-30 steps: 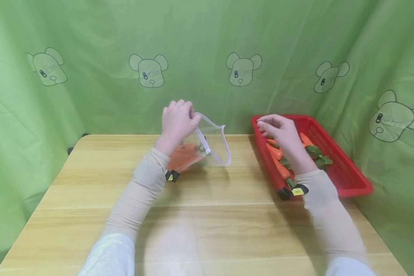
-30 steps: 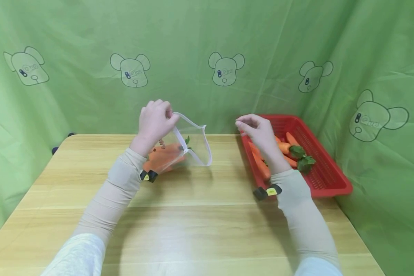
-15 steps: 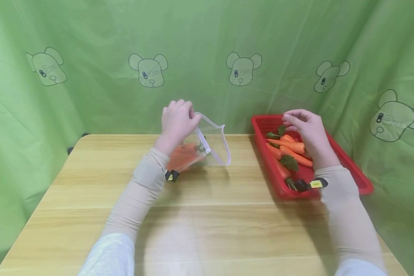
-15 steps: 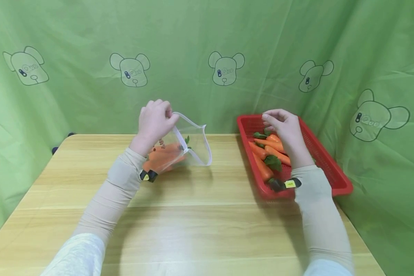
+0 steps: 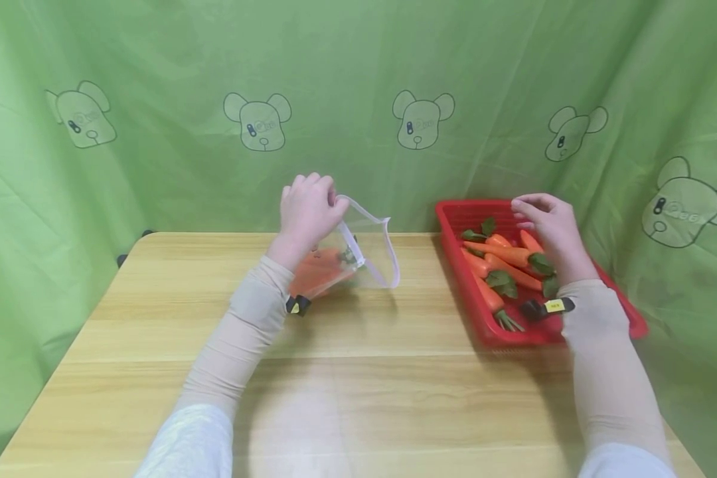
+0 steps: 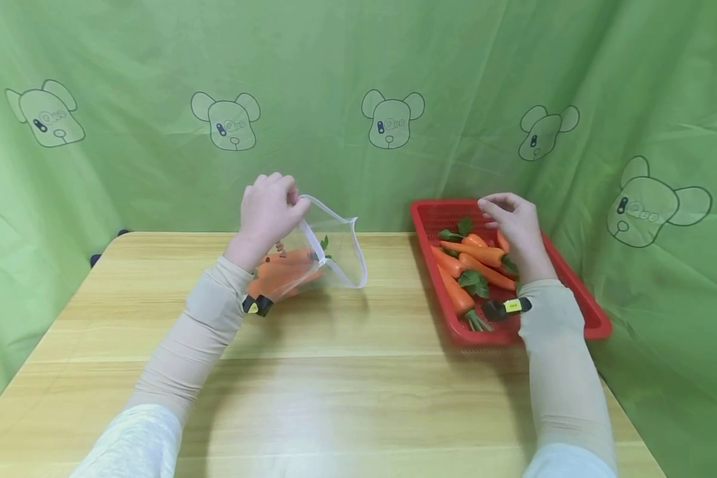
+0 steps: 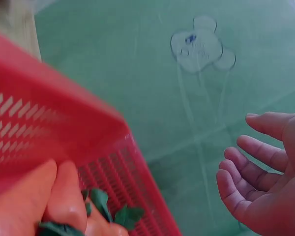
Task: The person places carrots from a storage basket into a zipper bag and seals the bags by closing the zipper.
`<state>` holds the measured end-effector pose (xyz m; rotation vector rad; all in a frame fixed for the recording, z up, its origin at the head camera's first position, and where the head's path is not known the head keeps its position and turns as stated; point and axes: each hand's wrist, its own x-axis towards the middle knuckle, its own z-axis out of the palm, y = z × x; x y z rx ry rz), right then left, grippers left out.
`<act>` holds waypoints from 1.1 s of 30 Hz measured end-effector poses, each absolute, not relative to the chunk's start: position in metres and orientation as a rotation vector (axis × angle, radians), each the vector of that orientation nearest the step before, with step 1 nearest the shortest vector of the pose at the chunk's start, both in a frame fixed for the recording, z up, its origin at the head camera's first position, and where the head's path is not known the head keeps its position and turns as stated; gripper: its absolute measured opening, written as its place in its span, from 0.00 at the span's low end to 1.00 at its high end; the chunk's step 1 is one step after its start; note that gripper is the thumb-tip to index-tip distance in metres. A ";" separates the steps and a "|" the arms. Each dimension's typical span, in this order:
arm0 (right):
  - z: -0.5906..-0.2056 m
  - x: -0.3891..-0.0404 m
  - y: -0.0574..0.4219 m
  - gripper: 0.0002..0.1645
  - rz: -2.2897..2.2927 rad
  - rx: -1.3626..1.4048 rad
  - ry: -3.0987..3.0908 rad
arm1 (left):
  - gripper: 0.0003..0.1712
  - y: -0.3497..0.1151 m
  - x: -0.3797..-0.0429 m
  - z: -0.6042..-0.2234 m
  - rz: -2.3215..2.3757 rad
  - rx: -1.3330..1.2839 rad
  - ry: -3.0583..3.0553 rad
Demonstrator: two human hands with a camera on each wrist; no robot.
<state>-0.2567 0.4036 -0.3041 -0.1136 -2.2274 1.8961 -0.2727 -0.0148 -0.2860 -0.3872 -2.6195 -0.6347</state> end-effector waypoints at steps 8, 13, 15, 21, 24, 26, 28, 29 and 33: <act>-0.323 -0.270 0.428 0.14 1.591 -0.242 -2.442 | 0.10 -0.016 -0.271 -0.286 -0.636 -0.395 -2.601; -0.338 -0.276 0.440 0.20 1.454 -0.270 -2.518 | 0.10 -0.016 -0.272 -0.286 -0.635 -0.392 -2.612; -0.344 -0.278 0.444 0.22 1.388 -0.266 -2.553 | 0.10 -0.016 -0.272 -0.286 -0.634 -0.391 -2.619; -0.356 -0.284 0.448 0.32 1.131 -0.180 -2.683 | 0.11 -0.015 -0.272 -0.286 -0.641 -0.389 -2.618; -0.361 -0.289 0.449 0.32 0.987 -0.138 -2.764 | 0.10 -0.014 -0.272 -0.286 -0.643 -0.391 -2.616; -0.364 -0.291 0.450 0.29 0.916 -0.125 -2.806 | 0.10 -0.013 -0.271 -0.287 -0.643 -0.396 -2.618; -0.367 -0.293 0.452 0.28 0.856 -0.117 -2.843 | 0.10 -0.013 -0.271 -0.287 -0.642 -0.401 -2.619; -0.368 -0.293 0.453 0.27 0.842 -0.111 -2.855 | 0.10 -0.012 -0.271 -0.287 -0.642 -0.403 -2.620; -0.372 -0.294 0.457 0.28 0.822 -0.104 -2.906 | 0.10 -0.012 -0.270 -0.287 -0.647 -0.399 -2.620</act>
